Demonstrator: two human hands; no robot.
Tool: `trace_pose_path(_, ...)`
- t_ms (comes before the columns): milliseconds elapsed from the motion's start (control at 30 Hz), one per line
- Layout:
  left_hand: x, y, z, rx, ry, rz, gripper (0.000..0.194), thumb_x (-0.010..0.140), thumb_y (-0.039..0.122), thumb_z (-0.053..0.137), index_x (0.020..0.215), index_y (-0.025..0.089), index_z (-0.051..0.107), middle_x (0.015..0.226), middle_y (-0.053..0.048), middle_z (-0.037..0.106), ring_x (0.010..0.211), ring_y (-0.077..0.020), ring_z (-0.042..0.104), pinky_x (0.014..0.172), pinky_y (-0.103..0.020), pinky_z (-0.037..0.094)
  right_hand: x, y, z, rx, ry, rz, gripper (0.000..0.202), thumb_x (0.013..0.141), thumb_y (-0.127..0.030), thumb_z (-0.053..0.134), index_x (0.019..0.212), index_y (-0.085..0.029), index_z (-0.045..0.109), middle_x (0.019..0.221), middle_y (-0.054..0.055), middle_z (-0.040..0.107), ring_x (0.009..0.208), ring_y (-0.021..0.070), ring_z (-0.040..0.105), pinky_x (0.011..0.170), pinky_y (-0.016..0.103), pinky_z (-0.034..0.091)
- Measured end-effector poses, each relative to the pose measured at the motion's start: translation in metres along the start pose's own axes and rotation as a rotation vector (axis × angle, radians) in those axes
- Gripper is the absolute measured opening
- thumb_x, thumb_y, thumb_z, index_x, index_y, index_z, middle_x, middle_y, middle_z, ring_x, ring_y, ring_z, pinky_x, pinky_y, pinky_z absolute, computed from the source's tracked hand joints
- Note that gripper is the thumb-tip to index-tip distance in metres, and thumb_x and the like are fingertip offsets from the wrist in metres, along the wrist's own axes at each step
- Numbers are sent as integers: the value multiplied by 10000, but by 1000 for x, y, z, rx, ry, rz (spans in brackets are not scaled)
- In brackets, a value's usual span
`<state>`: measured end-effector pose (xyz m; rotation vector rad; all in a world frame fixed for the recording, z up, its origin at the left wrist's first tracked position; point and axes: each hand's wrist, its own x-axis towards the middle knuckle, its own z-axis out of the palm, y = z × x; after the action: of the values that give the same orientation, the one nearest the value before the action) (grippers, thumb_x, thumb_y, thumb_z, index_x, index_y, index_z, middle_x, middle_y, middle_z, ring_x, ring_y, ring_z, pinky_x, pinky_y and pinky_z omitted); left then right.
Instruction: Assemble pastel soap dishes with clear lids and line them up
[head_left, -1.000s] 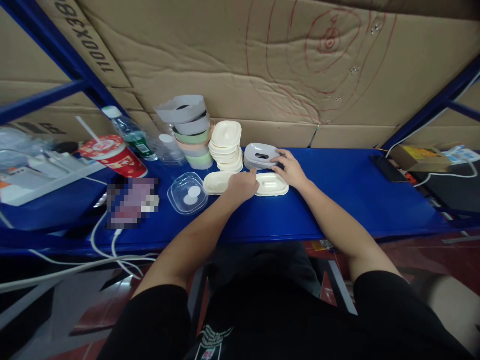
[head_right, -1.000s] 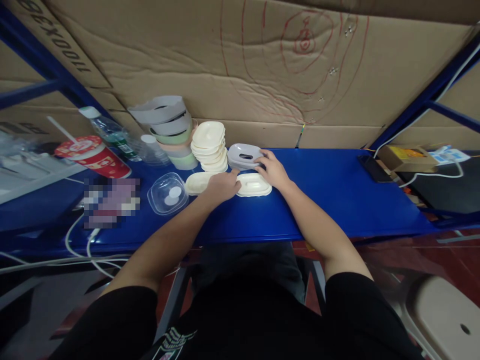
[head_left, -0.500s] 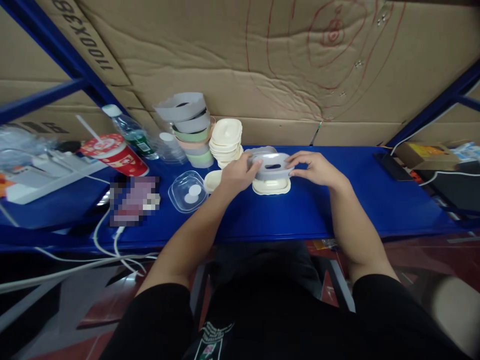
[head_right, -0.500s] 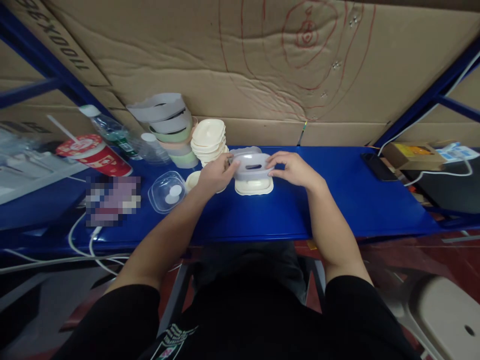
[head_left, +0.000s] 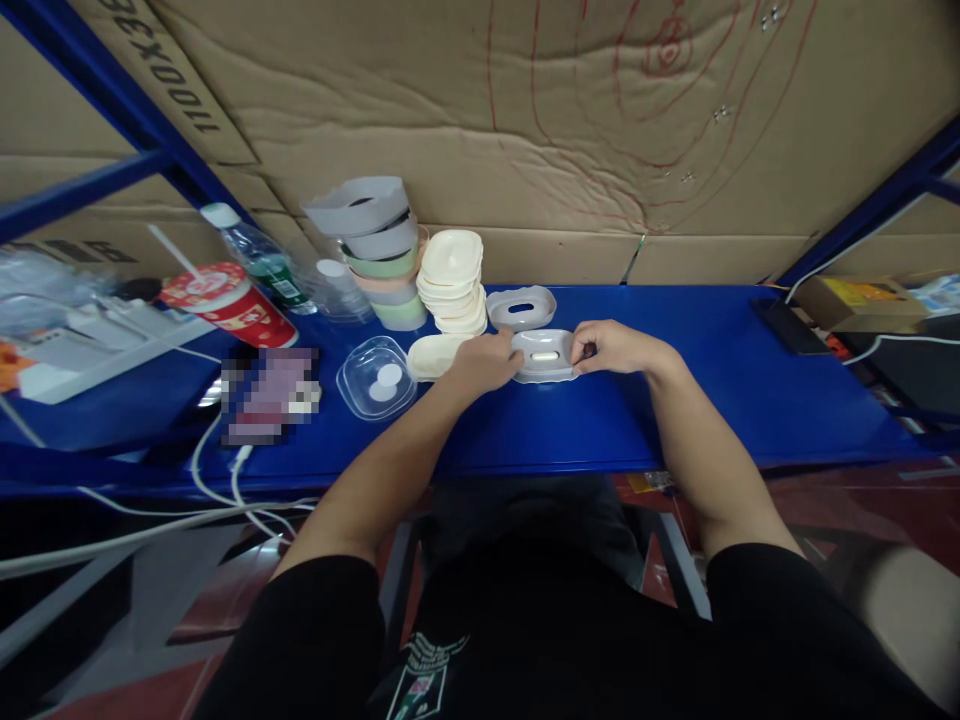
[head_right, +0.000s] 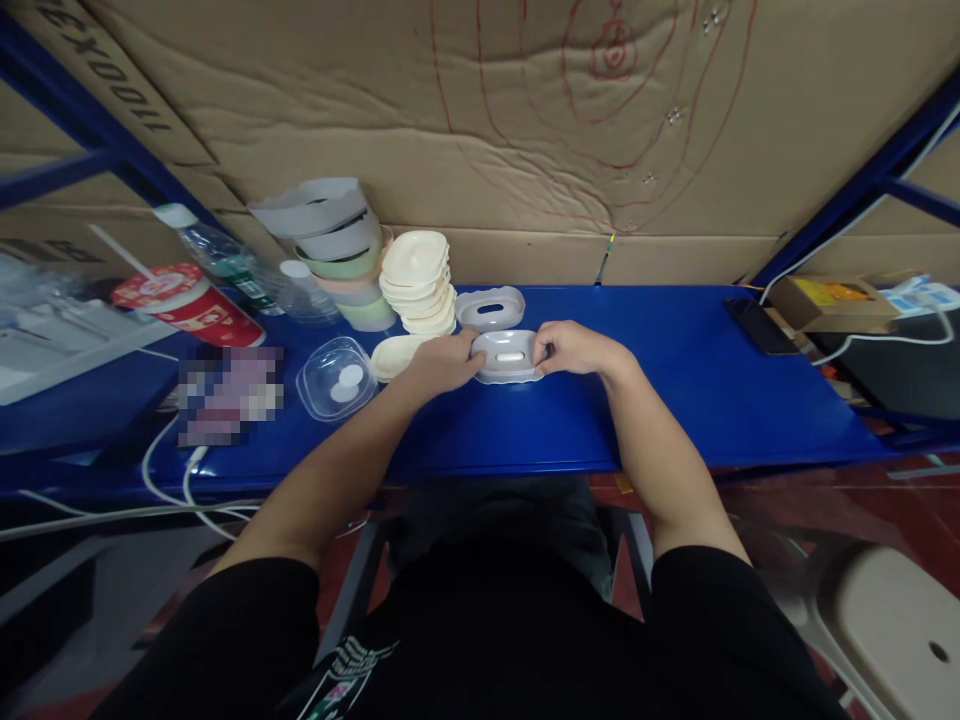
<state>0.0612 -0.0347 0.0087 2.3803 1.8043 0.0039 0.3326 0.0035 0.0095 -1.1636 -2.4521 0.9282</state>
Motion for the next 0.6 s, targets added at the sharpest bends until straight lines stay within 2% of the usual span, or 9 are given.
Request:
trace_pose_path(200,-4,4,6,52,38,17,538,1134,422,375,1435,38,604,1246,-236,778,1217,-373,740,990,-443,558,2,6,1,25,-26,10,220,744,-385,911,816,-227,775,959,15,701,852,191,671,827,356,524)
trace_pose_path(367,-8,1,-11,66,54,-10,575,1131,537,410,1370,100,696,1247,-216,790,1230,-393,736,983,-448,548,4,3,2,57,-25,-12,237,745,-413,892,814,-225,765,960,19,687,848,196,670,825,356,521)
trace_pose_path(500,-20,-28,-37,94,130,-135,564,1094,577,489,1375,148,724,1288,-214,785,1279,-426,707,995,-471,538,6,1,6,67,5,-29,232,735,-401,894,800,-227,754,955,18,679,864,200,669,838,350,512)
trace_pose_path(600,-26,-59,-50,117,46,-222,596,1052,616,545,1419,177,710,1368,-193,764,1312,-424,688,1022,-464,531,7,1,8,61,19,-27,213,738,-381,891,802,-231,754,945,16,673,850,194,656,820,339,500)
